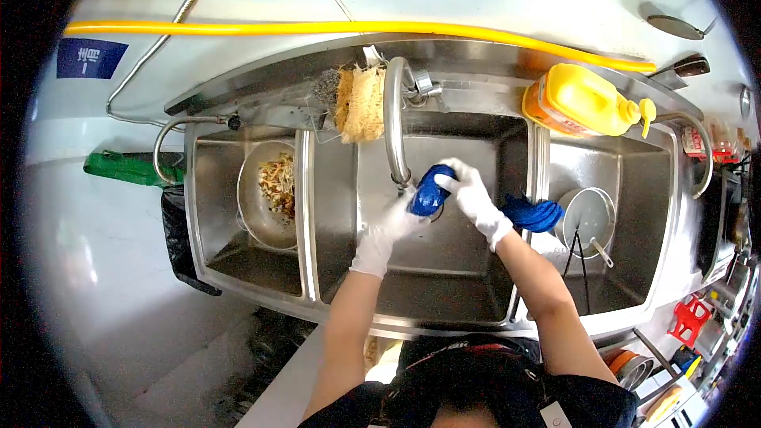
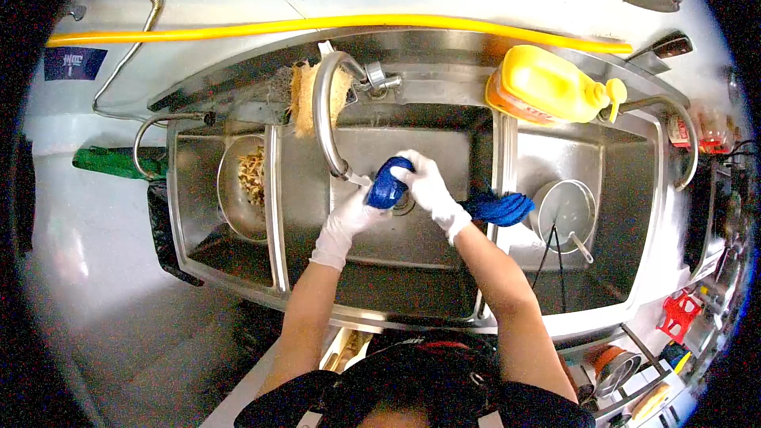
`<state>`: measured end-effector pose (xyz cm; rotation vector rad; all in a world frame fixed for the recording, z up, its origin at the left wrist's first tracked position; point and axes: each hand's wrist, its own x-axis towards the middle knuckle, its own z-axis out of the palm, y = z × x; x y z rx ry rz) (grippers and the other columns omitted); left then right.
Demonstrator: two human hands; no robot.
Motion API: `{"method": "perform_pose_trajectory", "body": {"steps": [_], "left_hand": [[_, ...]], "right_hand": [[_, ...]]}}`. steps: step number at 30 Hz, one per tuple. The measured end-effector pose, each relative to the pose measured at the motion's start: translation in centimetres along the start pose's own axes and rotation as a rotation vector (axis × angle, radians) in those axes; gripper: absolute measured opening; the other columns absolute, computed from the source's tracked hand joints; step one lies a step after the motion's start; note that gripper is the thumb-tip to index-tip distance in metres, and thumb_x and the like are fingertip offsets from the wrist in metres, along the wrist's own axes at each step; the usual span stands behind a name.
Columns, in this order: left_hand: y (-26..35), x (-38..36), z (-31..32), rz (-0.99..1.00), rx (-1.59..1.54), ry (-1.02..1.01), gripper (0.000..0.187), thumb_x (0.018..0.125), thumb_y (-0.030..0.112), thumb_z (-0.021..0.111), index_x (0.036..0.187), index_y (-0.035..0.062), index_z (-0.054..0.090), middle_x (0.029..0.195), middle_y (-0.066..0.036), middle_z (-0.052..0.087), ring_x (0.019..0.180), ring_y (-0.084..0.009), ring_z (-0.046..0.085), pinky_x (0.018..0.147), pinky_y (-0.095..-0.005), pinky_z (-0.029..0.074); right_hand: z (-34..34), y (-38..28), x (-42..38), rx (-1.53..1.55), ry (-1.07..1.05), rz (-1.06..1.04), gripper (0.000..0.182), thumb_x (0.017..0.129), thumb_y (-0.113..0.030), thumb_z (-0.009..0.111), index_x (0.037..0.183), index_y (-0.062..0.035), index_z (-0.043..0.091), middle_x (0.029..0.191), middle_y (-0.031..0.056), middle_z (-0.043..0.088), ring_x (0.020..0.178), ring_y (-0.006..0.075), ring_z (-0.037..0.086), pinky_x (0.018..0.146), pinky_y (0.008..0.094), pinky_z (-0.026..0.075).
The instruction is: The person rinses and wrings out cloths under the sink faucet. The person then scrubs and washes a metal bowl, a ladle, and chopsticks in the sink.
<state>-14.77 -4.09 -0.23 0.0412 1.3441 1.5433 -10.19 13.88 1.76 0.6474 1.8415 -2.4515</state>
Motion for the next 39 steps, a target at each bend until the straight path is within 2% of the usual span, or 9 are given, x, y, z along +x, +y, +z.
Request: {"method": "perform_pose_trajectory", "body": {"steps": [1, 8, 13, 18, 25, 30, 34, 38, 39], "left_hand": [[0.6, -0.6, 0.8, -0.192, -0.55, 0.008, 0.053, 0.081, 0.04, 0.063, 0.118, 0.0079, 0.044, 0.104, -0.007, 0.055, 0.089, -0.0179, 0.056, 0.077, -0.0341, 0.05], [3.6, -2.2, 3.2, -0.079, -0.695, -0.201, 0.047, 0.084, 0.031, 0.057, 0.121, 0.0069, 0.043, 0.107, -0.012, 0.056, 0.087, -0.0246, 0.056, 0.062, -0.0322, 0.046], [3.6, -2.4, 3.8, -0.139, -0.936, -0.458, 0.04, 0.084, 0.031, 0.057, 0.11, 0.0032, 0.047, 0.085, -0.008, 0.053, 0.067, -0.0157, 0.05, 0.05, -0.0226, 0.038], [5.6, -2.9, 5.2, -0.214, -0.225, 0.05, 0.014, 0.08, 0.019, 0.062, 0.077, 0.0061, 0.056, 0.056, 0.003, 0.046, 0.048, -0.0076, 0.042, 0.043, -0.0232, 0.033], [2.6, -0.9, 5.8, -0.078, 0.634, 0.62, 0.034, 0.07, 0.031, 0.068, 0.088, 0.0031, 0.062, 0.076, -0.013, 0.065, 0.072, -0.0254, 0.064, 0.063, -0.0347, 0.048], [2.0, -0.2, 5.4, -0.093, 0.989, 0.645, 0.037, 0.069, 0.032, 0.067, 0.089, 0.0019, 0.062, 0.085, -0.019, 0.065, 0.082, -0.0329, 0.063, 0.07, -0.0411, 0.048], [1.5, 1.4, 4.7, -0.199, 1.272, 0.539, 0.036, 0.07, 0.035, 0.067, 0.086, 0.0032, 0.061, 0.079, -0.014, 0.066, 0.073, -0.0296, 0.064, 0.064, -0.0376, 0.05], [4.3, -0.3, 2.8, -0.4, 0.12, 0.09, 0.04, 0.081, 0.048, 0.058, 0.083, 0.0079, 0.054, 0.062, -0.001, 0.053, 0.042, -0.0093, 0.043, 0.036, -0.0219, 0.031], [4.2, -0.8, 2.9, -0.291, -0.184, 0.005, 0.044, 0.087, 0.05, 0.048, 0.085, 0.0063, 0.052, 0.059, -0.002, 0.051, 0.039, -0.0081, 0.037, 0.035, -0.0213, 0.024]], "right_hand": [[0.3, 0.3, 0.5, 0.082, -0.08, 0.059, 0.015, 0.082, -0.003, 0.06, 0.097, -0.0019, 0.058, 0.087, 0.0026, 0.061, 0.081, 0.0102, 0.055, 0.076, 0.0253, 0.047], [1.8, 1.0, 1.2, 0.863, -0.441, 0.624, 0.041, 0.087, -0.039, 0.054, 0.108, -0.0038, 0.053, 0.098, 0.0099, 0.06, 0.088, 0.0197, 0.06, 0.074, 0.0345, 0.054], [3.1, -3.4, 3.0, 0.521, -0.61, 0.246, 0.048, 0.083, -0.017, 0.059, 0.124, 0.0036, 0.045, 0.102, 0.0165, 0.062, 0.087, 0.0179, 0.06, 0.077, 0.0292, 0.05], [3.8, -5.9, 2.3, 0.502, -0.427, 0.323, 0.027, 0.087, -0.016, 0.057, 0.108, 0.001, 0.057, 0.075, 0.0039, 0.058, 0.064, 0.0125, 0.054, 0.06, 0.0255, 0.047], [5.6, -2.0, 3.5, 0.023, -0.088, 0.282, 0.032, 0.089, -0.029, 0.053, 0.081, 0.0004, 0.063, 0.058, -0.0001, 0.049, 0.055, 0.0103, 0.044, 0.05, 0.0265, 0.039], [5.8, 2.5, 4.5, -0.82, 0.064, -0.116, 0.029, 0.079, -0.028, 0.057, 0.067, -0.0028, 0.063, 0.062, 0.0169, 0.058, 0.059, 0.0305, 0.057, 0.053, 0.0375, 0.044], [4.6, 8.0, 6.9, -0.567, 0.195, 0.28, 0.03, 0.08, -0.03, 0.058, 0.066, -0.0037, 0.063, 0.063, 0.013, 0.061, 0.061, 0.0282, 0.059, 0.052, 0.0388, 0.044], [2.3, 2.3, 5.2, 0.443, -0.202, 0.83, 0.038, 0.083, -0.047, 0.058, 0.086, -0.0088, 0.06, 0.071, 0.0067, 0.061, 0.06, 0.021, 0.057, 0.057, 0.0334, 0.048], [2.2, 2.1, 5.1, 0.478, -0.211, 0.635, 0.032, 0.083, -0.041, 0.061, 0.089, -0.0096, 0.06, 0.074, 0.0055, 0.061, 0.058, 0.0193, 0.057, 0.052, 0.0305, 0.047]]}}
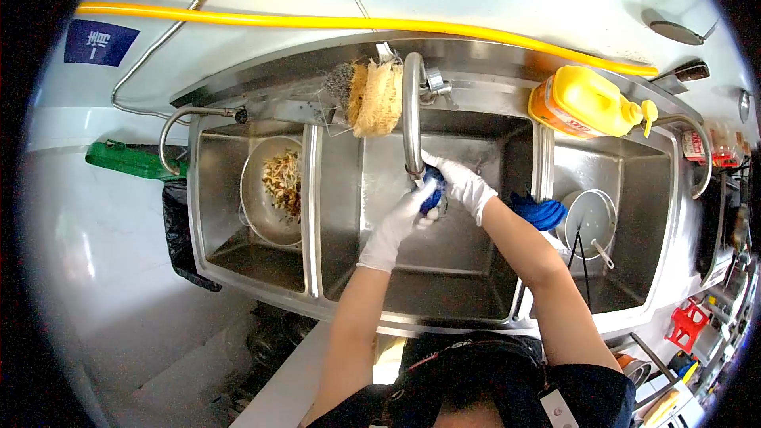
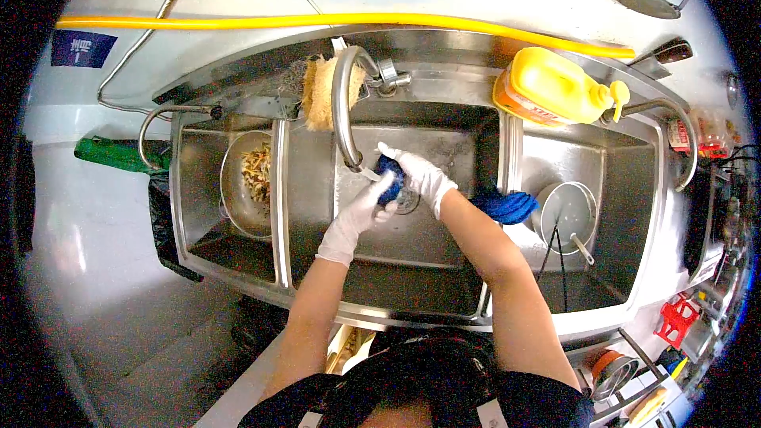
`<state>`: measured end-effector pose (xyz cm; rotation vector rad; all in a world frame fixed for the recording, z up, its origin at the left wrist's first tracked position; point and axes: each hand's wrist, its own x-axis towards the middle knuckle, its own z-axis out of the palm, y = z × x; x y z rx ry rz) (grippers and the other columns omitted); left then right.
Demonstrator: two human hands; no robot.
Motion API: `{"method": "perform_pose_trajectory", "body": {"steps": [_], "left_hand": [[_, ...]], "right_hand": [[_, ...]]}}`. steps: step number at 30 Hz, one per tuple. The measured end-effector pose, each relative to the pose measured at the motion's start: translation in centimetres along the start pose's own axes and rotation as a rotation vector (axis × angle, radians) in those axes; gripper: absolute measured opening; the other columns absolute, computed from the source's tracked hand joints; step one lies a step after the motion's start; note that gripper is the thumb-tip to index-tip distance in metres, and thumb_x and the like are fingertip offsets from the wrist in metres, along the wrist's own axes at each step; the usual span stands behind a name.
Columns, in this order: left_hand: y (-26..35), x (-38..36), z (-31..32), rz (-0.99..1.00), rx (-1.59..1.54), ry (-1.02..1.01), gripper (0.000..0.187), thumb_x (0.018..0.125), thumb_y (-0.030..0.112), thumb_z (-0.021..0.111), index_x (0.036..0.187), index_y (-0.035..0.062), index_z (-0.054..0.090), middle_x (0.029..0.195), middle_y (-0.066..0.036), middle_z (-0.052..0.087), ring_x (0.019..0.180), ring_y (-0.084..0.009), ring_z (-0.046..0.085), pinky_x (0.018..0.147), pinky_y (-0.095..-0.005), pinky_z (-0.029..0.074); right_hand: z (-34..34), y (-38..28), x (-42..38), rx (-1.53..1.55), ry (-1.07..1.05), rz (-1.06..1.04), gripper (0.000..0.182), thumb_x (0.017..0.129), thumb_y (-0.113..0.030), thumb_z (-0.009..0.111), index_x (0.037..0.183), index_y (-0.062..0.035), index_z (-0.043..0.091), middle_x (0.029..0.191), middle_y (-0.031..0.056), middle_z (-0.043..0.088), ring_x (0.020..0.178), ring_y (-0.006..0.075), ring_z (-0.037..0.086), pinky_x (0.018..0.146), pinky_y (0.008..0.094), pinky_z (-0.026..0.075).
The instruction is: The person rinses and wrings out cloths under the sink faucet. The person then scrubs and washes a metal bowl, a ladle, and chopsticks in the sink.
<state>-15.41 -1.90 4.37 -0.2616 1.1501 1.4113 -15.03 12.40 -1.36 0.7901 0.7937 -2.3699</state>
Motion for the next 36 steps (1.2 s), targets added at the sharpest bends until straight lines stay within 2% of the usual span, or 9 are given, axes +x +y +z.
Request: {"method": "perform_pose_trajectory", "body": {"steps": [6, 7, 8, 10, 16, 22, 28, 32, 36], "left_hand": [[-0.9, 1.5, -1.1, 0.064, -0.729, -0.401, 0.05, 0.089, 0.051, 0.042, 0.09, 0.0021, 0.051, 0.053, -0.004, 0.048, 0.035, -0.0123, 0.038, 0.033, -0.0232, 0.028], [-1.0, 1.2, -0.9, 0.087, -0.74, -0.422, 0.051, 0.089, 0.051, 0.041, 0.095, 0.0007, 0.049, 0.051, -0.001, 0.044, 0.035, -0.0112, 0.037, 0.034, -0.0231, 0.029], [-1.2, 0.9, -0.8, 0.079, -0.767, -0.421, 0.051, 0.089, 0.051, 0.041, 0.095, 0.0006, 0.048, 0.051, -0.001, 0.043, 0.035, -0.0113, 0.037, 0.033, -0.0232, 0.029], [-1.0, 0.1, -0.2, 0.062, -0.824, -0.416, 0.051, 0.089, 0.051, 0.042, 0.096, 0.0006, 0.048, 0.05, -0.001, 0.042, 0.034, -0.0116, 0.036, 0.033, -0.0235, 0.028], [0.5, -3.1, 2.0, 0.102, -0.482, -0.213, 0.035, 0.09, 0.038, 0.047, 0.097, 0.0045, 0.05, 0.055, 0.003, 0.041, 0.043, -0.0081, 0.035, 0.04, -0.0201, 0.029], [1.0, -3.5, 2.7, 0.08, 0.156, 0.201, 0.015, 0.08, 0.017, 0.06, 0.069, 0.0084, 0.053, 0.056, 0.002, 0.046, 0.039, -0.0055, 0.034, 0.036, -0.0217, 0.02], [-3.2, 0.4, 1.8, 0.383, 0.538, 0.578, 0.021, 0.072, 0.023, 0.068, 0.073, 0.003, 0.061, 0.061, -0.001, 0.056, 0.058, -0.0161, 0.055, 0.054, -0.0301, 0.043], [-4.1, 2.1, 0.2, 0.267, 0.633, 0.554, 0.023, 0.075, 0.025, 0.068, 0.082, 0.0041, 0.061, 0.061, -0.001, 0.055, 0.057, -0.0144, 0.054, 0.052, -0.0285, 0.042], [-2.4, -1.0, -0.1, 0.156, 0.233, 0.364, 0.045, 0.085, 0.051, 0.054, 0.087, 0.0068, 0.06, 0.062, 0.002, 0.052, 0.05, -0.0081, 0.045, 0.044, -0.0219, 0.034]], "right_hand": [[1.5, -0.8, -2.1, 0.343, -0.064, 0.058, 0.024, 0.088, -0.024, 0.054, 0.09, -0.0011, 0.059, 0.075, 0.0077, 0.061, 0.061, 0.0182, 0.057, 0.057, 0.0281, 0.05], [1.5, -0.5, -2.0, 0.408, -0.149, 0.094, 0.02, 0.088, -0.024, 0.053, 0.088, -0.0044, 0.055, 0.082, 0.0116, 0.061, 0.073, 0.0267, 0.059, 0.076, 0.0387, 0.051], [2.2, -0.4, -2.6, 0.413, -0.061, 0.12, 0.022, 0.091, -0.024, 0.049, 0.091, -0.0034, 0.058, 0.074, 0.0068, 0.06, 0.061, 0.0185, 0.056, 0.058, 0.0301, 0.05], [1.3, 0.2, -2.0, 0.359, -0.419, 0.058, 0.024, 0.089, -0.024, 0.051, 0.099, -0.0026, 0.057, 0.082, 0.0086, 0.061, 0.069, 0.0195, 0.058, 0.065, 0.0318, 0.052], [4.7, -1.8, -3.4, 0.114, -0.46, -0.162, 0.039, 0.086, -0.021, 0.053, 0.117, 0.0021, 0.051, 0.1, 0.0116, 0.06, 0.086, 0.0211, 0.061, 0.08, 0.0326, 0.051], [7.4, -2.7, -5.6, 0.071, -0.205, -0.127, 0.019, 0.09, -0.018, 0.051, 0.085, -0.0004, 0.056, 0.059, 0.0019, 0.045, 0.051, 0.0135, 0.045, 0.048, 0.0294, 0.04], [7.7, -0.9, -4.9, -0.545, 0.223, -0.358, 0.032, 0.089, -0.026, 0.054, 0.072, 0.0008, 0.056, 0.052, 0.0049, 0.048, 0.045, 0.0112, 0.045, 0.043, 0.0276, 0.037], [6.1, -0.3, -3.4, -0.963, 0.344, -0.394, 0.04, 0.084, -0.034, 0.06, 0.089, 0.0055, 0.062, 0.067, 0.0107, 0.062, 0.062, 0.0184, 0.058, 0.061, 0.0328, 0.047], [1.7, -1.0, -4.1, -0.722, 0.105, -0.334, 0.04, 0.084, -0.034, 0.059, 0.107, -0.0015, 0.062, 0.099, 0.0102, 0.065, 0.09, 0.018, 0.059, 0.081, 0.029, 0.046]]}}
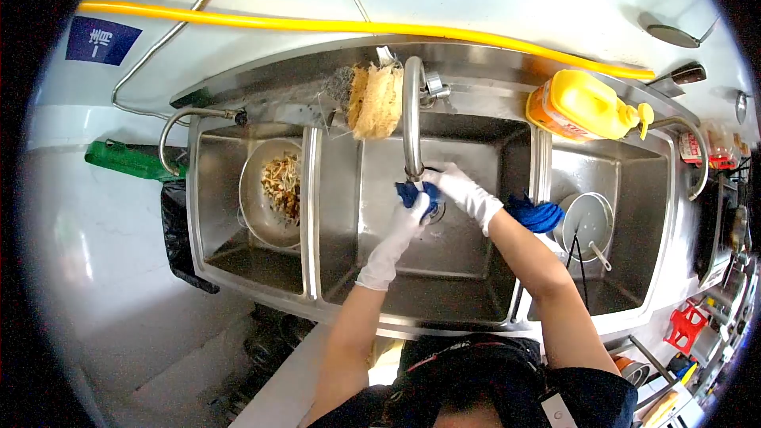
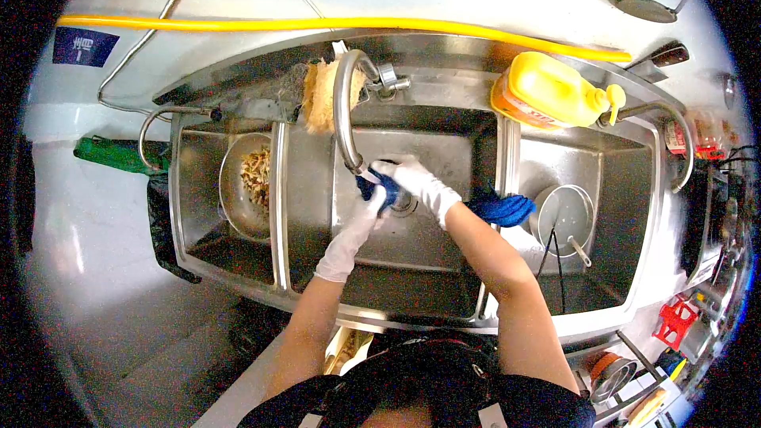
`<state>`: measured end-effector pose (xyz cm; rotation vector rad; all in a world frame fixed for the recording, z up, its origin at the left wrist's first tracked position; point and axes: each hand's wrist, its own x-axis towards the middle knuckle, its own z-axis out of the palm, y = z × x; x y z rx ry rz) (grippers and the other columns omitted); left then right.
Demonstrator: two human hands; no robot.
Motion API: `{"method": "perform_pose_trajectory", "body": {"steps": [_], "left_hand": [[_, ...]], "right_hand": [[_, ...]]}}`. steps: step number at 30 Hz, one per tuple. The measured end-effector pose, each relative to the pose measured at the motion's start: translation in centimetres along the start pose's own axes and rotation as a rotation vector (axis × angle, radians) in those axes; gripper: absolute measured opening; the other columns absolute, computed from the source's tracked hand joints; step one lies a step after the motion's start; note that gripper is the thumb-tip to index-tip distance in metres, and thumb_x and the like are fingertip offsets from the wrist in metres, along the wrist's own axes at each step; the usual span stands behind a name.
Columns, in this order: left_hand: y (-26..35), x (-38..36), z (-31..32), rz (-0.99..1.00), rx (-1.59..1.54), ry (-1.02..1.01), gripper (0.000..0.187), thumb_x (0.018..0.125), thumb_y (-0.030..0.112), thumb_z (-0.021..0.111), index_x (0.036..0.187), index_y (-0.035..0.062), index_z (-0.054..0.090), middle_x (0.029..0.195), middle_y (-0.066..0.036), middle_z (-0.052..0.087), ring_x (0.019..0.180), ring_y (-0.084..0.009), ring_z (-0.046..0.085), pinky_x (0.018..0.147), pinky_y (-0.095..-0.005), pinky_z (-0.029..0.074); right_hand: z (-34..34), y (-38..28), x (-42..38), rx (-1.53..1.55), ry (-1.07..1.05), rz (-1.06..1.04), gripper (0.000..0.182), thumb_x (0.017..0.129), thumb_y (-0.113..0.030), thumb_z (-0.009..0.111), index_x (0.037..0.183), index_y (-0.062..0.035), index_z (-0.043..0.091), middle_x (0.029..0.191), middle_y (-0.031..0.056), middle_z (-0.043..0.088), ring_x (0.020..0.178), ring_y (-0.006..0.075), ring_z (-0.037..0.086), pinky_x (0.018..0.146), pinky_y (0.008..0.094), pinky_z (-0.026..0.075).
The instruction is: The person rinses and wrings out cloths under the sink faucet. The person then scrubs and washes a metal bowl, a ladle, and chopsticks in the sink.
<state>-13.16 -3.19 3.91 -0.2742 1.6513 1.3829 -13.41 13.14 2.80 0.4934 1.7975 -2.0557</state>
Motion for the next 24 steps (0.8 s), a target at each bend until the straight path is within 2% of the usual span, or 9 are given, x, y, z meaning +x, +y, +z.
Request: {"method": "perform_pose_trajectory", "body": {"steps": [2, 4, 6, 8, 13, 17, 20, 22, 24], "left_hand": [[-0.5, 0.1, 0.8, 0.192, -0.203, 0.154, 0.058, 0.085, 0.062, 0.043, 0.095, 0.0065, 0.058, 0.07, 0.001, 0.054, 0.055, -0.0074, 0.047, 0.046, -0.0204, 0.035], [-1.1, 1.4, 0.5, 0.175, -0.368, 0.179, 0.066, 0.085, 0.065, 0.037, 0.115, 0.0076, 0.047, 0.09, -0.001, 0.057, 0.068, -0.0081, 0.053, 0.05, -0.0197, 0.039], [-1.5, 2.7, 0.0, 0.33, -0.517, 0.131, 0.063, 0.088, 0.063, 0.028, 0.096, 0.0074, 0.055, 0.072, -0.003, 0.06, 0.06, -0.0124, 0.054, 0.054, -0.026, 0.043], [-1.1, 2.1, -0.5, 0.333, -0.784, -0.011, 0.068, 0.088, 0.063, 0.028, 0.111, 0.0036, 0.052, 0.097, -0.01, 0.061, 0.076, -0.0198, 0.059, 0.066, -0.0314, 0.051], [-4.6, 3.0, -2.1, 0.075, -0.851, 0.218, 0.033, 0.088, 0.028, 0.055, 0.111, 0.0056, 0.052, 0.1, -0.009, 0.06, 0.079, -0.0219, 0.06, 0.064, -0.0351, 0.052], [-5.3, 2.7, -1.7, -0.299, -0.318, 0.228, 0.029, 0.09, 0.021, 0.05, 0.115, 0.0052, 0.051, 0.103, -0.008, 0.059, 0.084, -0.02, 0.059, 0.073, -0.0342, 0.05], [-7.5, 5.1, -3.4, 0.082, -0.263, 0.556, 0.031, 0.093, 0.026, 0.046, 0.116, 0.0062, 0.051, 0.104, -0.007, 0.058, 0.087, -0.0179, 0.058, 0.076, -0.0355, 0.048], [-5.0, 4.5, -1.3, 0.205, -0.598, 0.377, 0.047, 0.093, 0.045, 0.038, 0.118, 0.0067, 0.049, 0.107, -0.006, 0.056, 0.096, -0.0187, 0.053, 0.086, -0.0355, 0.043], [-1.3, 2.6, 0.1, 0.213, -0.94, 0.051, 0.058, 0.092, 0.053, 0.034, 0.123, 0.0051, 0.045, 0.113, -0.007, 0.053, 0.106, -0.0204, 0.048, 0.096, -0.0355, 0.037]], "right_hand": [[-0.5, 0.3, -0.4, 0.322, -0.091, 0.285, 0.037, 0.085, -0.029, 0.057, 0.115, -0.0062, 0.058, 0.103, 0.0069, 0.063, 0.095, 0.0224, 0.059, 0.082, 0.0385, 0.048], [-0.3, -0.1, -1.3, 0.488, -0.056, 0.323, 0.039, 0.088, -0.018, 0.055, 0.122, -0.0027, 0.048, 0.106, 0.0113, 0.06, 0.092, 0.0235, 0.06, 0.082, 0.0374, 0.05], [-0.4, 0.3, -1.8, 0.685, -0.044, 0.287, 0.033, 0.085, -0.007, 0.052, 0.118, -0.0037, 0.052, 0.104, 0.0112, 0.061, 0.09, 0.0233, 0.06, 0.081, 0.0369, 0.05], [-0.3, 0.5, -2.2, 0.735, 0.032, 0.196, 0.033, 0.081, 0.003, 0.048, 0.113, -0.004, 0.055, 0.102, 0.0117, 0.061, 0.087, 0.0235, 0.06, 0.079, 0.0366, 0.051], [1.0, 1.3, -2.1, 0.755, 0.197, -0.076, 0.043, 0.071, 0.016, 0.039, 0.105, -0.0005, 0.058, 0.097, 0.0135, 0.061, 0.084, 0.0242, 0.06, 0.077, 0.0347, 0.051], [1.1, 1.5, -1.6, 0.739, 0.184, -0.155, 0.047, 0.065, 0.014, 0.035, 0.105, 0.0018, 0.055, 0.096, 0.0136, 0.061, 0.083, 0.025, 0.06, 0.078, 0.0356, 0.051], [1.4, 0.7, -2.1, 0.57, 0.134, -0.122, 0.049, 0.064, 0.012, 0.037, 0.105, -0.003, 0.059, 0.098, 0.0076, 0.061, 0.089, 0.0168, 0.057, 0.083, 0.0257, 0.045], [2.1, -0.4, -2.8, 0.413, 0.136, -0.224, 0.045, 0.067, 0.01, 0.04, 0.106, -0.003, 0.058, 0.097, 0.0066, 0.062, 0.088, 0.0158, 0.057, 0.083, 0.0252, 0.045], [2.9, 0.0, -2.5, 0.522, 0.061, -0.05, 0.018, 0.083, -0.004, 0.055, 0.1, -0.0018, 0.061, 0.092, 0.003, 0.062, 0.084, 0.0117, 0.055, 0.078, 0.0228, 0.044]]}}
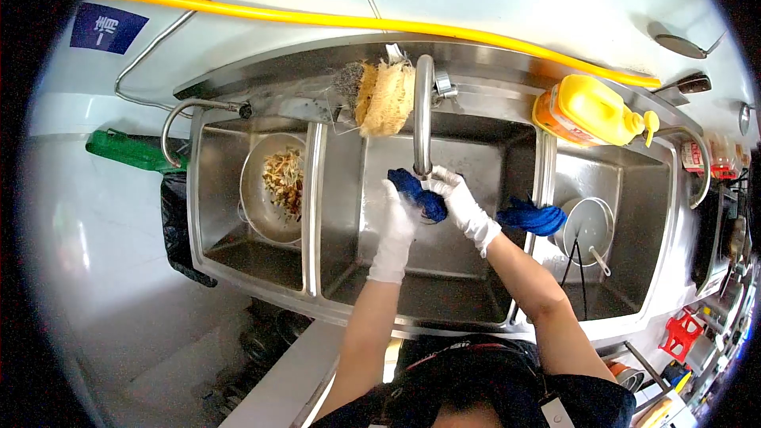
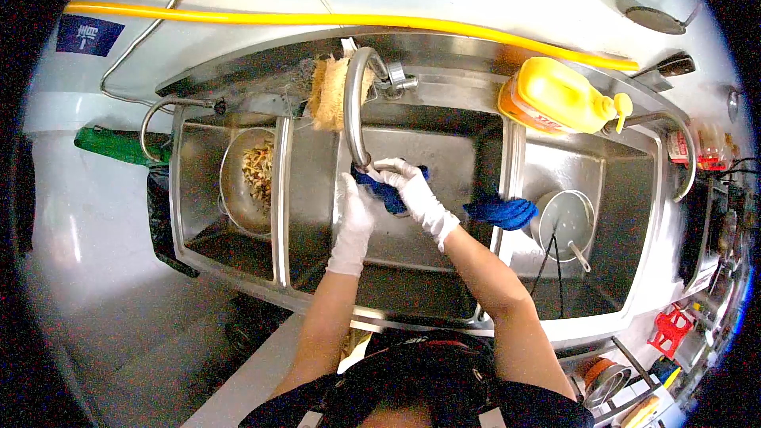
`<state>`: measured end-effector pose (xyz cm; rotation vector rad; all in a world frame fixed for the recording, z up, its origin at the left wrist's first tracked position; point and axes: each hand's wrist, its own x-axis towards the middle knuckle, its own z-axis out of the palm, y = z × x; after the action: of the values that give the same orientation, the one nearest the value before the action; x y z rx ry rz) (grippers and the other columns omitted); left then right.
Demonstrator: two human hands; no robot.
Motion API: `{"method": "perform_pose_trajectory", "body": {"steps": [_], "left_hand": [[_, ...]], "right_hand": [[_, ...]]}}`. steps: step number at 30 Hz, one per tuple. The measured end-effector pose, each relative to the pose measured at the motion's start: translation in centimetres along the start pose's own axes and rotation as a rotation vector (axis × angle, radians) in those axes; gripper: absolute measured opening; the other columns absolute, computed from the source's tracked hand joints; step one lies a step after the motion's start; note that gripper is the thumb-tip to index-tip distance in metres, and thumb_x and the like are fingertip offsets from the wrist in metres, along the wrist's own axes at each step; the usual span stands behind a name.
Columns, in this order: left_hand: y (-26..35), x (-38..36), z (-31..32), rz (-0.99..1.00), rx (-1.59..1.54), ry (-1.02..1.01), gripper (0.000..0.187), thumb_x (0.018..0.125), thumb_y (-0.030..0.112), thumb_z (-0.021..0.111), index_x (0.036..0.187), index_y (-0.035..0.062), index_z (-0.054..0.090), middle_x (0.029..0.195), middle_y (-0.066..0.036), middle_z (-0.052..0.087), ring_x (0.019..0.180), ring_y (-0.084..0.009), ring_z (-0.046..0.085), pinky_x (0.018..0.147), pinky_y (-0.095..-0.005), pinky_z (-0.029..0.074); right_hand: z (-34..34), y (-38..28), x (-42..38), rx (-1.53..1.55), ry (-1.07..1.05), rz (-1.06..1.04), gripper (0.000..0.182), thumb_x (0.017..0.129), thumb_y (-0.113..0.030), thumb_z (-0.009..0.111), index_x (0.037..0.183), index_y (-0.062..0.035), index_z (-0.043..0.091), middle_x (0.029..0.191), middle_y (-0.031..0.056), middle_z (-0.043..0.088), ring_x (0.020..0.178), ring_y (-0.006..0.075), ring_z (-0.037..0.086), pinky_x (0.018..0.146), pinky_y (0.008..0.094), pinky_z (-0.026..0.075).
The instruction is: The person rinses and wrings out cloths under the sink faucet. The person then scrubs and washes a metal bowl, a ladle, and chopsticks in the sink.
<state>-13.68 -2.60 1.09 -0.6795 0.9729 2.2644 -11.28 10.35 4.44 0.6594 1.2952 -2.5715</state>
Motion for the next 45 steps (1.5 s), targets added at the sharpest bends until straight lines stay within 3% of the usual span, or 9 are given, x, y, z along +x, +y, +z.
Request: {"method": "perform_pose_trajectory", "body": {"steps": [5, 7, 12, 18, 22, 26, 31, 36, 45], "left_hand": [[0.8, 0.1, 3.6, 0.023, 0.013, 0.062, 0.057, 0.088, 0.06, 0.038, 0.097, 0.0056, 0.053, 0.087, -0.01, 0.06, 0.084, -0.0218, 0.058, 0.077, -0.0355, 0.048], [0.7, 1.5, -0.4, -0.067, -0.134, -0.39, 0.05, 0.089, 0.052, 0.042, 0.097, 0.0041, 0.054, 0.084, -0.011, 0.059, 0.082, -0.0231, 0.059, 0.076, -0.0371, 0.05], [-1.5, 2.6, -1.1, -0.02, -0.057, -0.095, 0.046, 0.09, 0.047, 0.042, 0.098, 0.0036, 0.054, 0.086, -0.011, 0.059, 0.083, -0.0232, 0.059, 0.076, -0.0374, 0.05], [-0.5, 0.8, 3.2, -0.068, -0.175, 0.121, 0.039, 0.096, 0.036, 0.031, 0.102, 0.0025, 0.049, 0.093, -0.012, 0.057, 0.081, -0.0231, 0.057, 0.075, -0.0375, 0.049], [-2.4, 5.3, -4.2, -0.09, -0.05, 0.118, 0.041, 0.096, 0.038, 0.03, 0.103, 0.0029, 0.05, 0.096, -0.012, 0.057, 0.087, -0.0256, 0.057, 0.08, -0.0387, 0.048], [0.4, -0.5, 2.9, -0.145, -0.171, 0.03, 0.041, 0.094, 0.036, 0.034, 0.106, 0.0013, 0.051, 0.104, -0.015, 0.058, 0.096, -0.03, 0.057, 0.089, -0.0415, 0.045], [5.1, -0.8, 1.1, -0.207, -0.175, 0.001, 0.049, 0.092, 0.048, 0.037, 0.094, 0.0017, 0.054, 0.096, -0.016, 0.06, 0.088, -0.0324, 0.058, 0.083, -0.0465, 0.047], [7.9, 2.2, -2.3, -0.185, -0.255, 0.067, 0.047, 0.093, 0.049, 0.033, 0.079, 0.009, 0.053, 0.077, -0.014, 0.06, 0.08, -0.0339, 0.06, 0.075, -0.0526, 0.048], [3.7, 2.2, -2.7, -0.03, -0.098, 0.192, 0.06, 0.089, 0.055, 0.037, 0.119, 0.0033, 0.046, 0.121, -0.018, 0.049, 0.112, -0.0355, 0.047, 0.094, -0.0524, 0.039]], "right_hand": [[1.9, 2.5, 0.0, -0.513, 0.077, -0.351, 0.013, 0.085, -0.012, 0.058, 0.09, -0.0005, 0.06, 0.079, 0.0061, 0.061, 0.069, 0.0161, 0.055, 0.069, 0.0276, 0.045], [3.6, 2.2, -1.9, -0.806, 0.054, -0.454, 0.015, 0.082, -0.013, 0.06, 0.092, -0.0018, 0.059, 0.084, 0.0131, 0.061, 0.075, 0.0253, 0.06, 0.071, 0.0316, 0.048], [5.6, 2.3, -4.0, -1.449, -0.034, -0.516, 0.021, 0.081, -0.026, 0.056, 0.087, -0.0054, 0.057, 0.076, 0.0156, 0.06, 0.06, 0.0307, 0.06, 0.054, 0.0394, 0.048], [2.6, 1.4, 2.2, -1.368, 0.239, -0.323, 0.029, 0.083, -0.03, 0.05, 0.071, -0.0052, 0.061, 0.066, 0.0178, 0.061, 0.063, 0.0342, 0.061, 0.056, 0.042, 0.048], [4.7, 3.7, -0.8, -1.264, 0.233, -0.71, 0.026, 0.083, -0.027, 0.052, 0.07, -0.0062, 0.06, 0.059, 0.017, 0.057, 0.057, 0.0339, 0.059, 0.055, 0.0414, 0.048], [0.1, 1.0, 3.7, -1.384, 0.293, -0.291, 0.056, 0.084, -0.048, 0.05, 0.056, -0.001, 0.06, 0.06, 0.0219, 0.057, 0.059, 0.0397, 0.056, 0.06, 0.0448, 0.047], [-4.8, 1.1, 4.3, -0.657, -0.206, 0.063, 0.061, 0.079, -0.044, 0.062, 0.115, 0.0047, 0.054, 0.101, 0.0117, 0.063, 0.091, 0.0181, 0.058, 0.083, 0.0292, 0.045], [-6.2, 0.8, 0.4, -1.197, -0.191, 0.029, 0.038, 0.073, -0.031, 0.073, 0.098, -0.0041, 0.064, 0.09, 0.0091, 0.066, 0.089, 0.0194, 0.059, 0.081, 0.0315, 0.045], [-2.3, 1.4, 2.3, -0.115, -0.021, -0.139, 0.024, 0.081, -0.018, 0.065, 0.096, 0.0001, 0.06, 0.086, 0.0004, 0.061, 0.078, 0.0089, 0.052, 0.072, 0.0247, 0.043]]}}
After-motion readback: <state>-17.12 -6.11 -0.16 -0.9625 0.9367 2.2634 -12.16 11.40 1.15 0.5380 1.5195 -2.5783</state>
